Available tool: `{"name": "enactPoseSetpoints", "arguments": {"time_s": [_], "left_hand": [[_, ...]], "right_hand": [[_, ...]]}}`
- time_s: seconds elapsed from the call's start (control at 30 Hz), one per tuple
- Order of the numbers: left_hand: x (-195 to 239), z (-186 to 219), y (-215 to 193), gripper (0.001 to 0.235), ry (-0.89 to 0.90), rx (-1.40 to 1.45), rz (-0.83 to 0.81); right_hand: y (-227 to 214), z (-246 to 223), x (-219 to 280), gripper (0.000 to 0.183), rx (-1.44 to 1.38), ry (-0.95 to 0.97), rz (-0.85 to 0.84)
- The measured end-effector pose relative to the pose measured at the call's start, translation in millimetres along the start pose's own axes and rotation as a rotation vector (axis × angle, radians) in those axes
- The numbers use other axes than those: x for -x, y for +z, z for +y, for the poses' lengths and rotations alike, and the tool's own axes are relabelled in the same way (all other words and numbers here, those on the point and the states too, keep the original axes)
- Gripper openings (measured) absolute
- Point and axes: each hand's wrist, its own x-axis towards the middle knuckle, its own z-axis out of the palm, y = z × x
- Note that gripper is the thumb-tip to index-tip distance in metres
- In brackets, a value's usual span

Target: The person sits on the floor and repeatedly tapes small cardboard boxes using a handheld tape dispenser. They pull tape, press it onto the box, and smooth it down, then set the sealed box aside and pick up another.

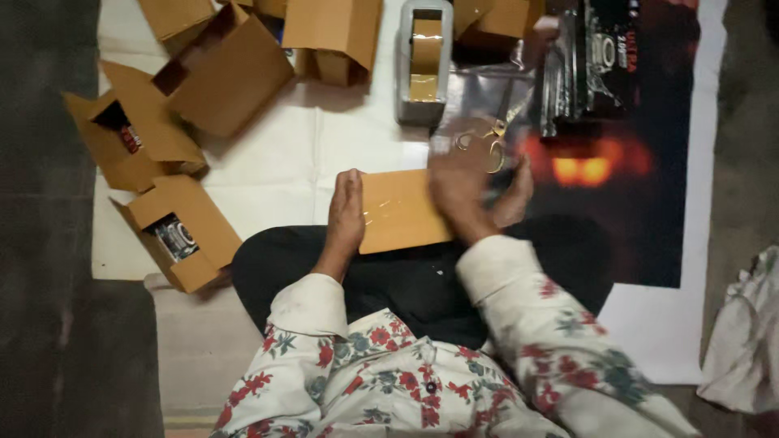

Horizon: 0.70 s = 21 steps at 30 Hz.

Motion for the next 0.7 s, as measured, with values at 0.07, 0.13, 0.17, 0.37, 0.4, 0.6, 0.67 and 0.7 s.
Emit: {"name": "enactPoseSetpoints", "arguments": {"time_s": [0.07,0.13,0.17,0.37,0.4,0.6,0.67,0.7], "left_hand": [[-1,5,-2,0.044,-0.004,0.006,0.028],[0,10,-4,0.045,0.000,0.021,0.038],[1,13,-6,0.044,0.024,0.023,0.012],[-2,32,-21,0.040,0.069,-0.024,-0.041],[1,31,-21,0.037,0.037,-0.075,-0.036],[2,16,-17,0.035,0.032,-0.096,-0.069],[3,16,-20,0.038,0.061,0.013,-0.080],[4,18,-23,0.047,0.063,0.091,-0.101]], "right_hand": [[0,38,-10,0.063,-0.118,0.221,-0.168],[7,53,-14,0.061,-0.611,0.192,-0.189],[10,57,-14,0.064,-0.857,0.175,-0.200],[5,47,-14,0.061,-0.829,0.140,-0.219],[4,47,-7,0.060,-0.882,0.153,-0.227],[1,51,-4,0.060,-0.850,0.086,-0.136],[0,51,-11,0.063,-0.897,0.170,-0.187],[-1,53,-16,0.065,-0.852,0.196,-0.238]]}}
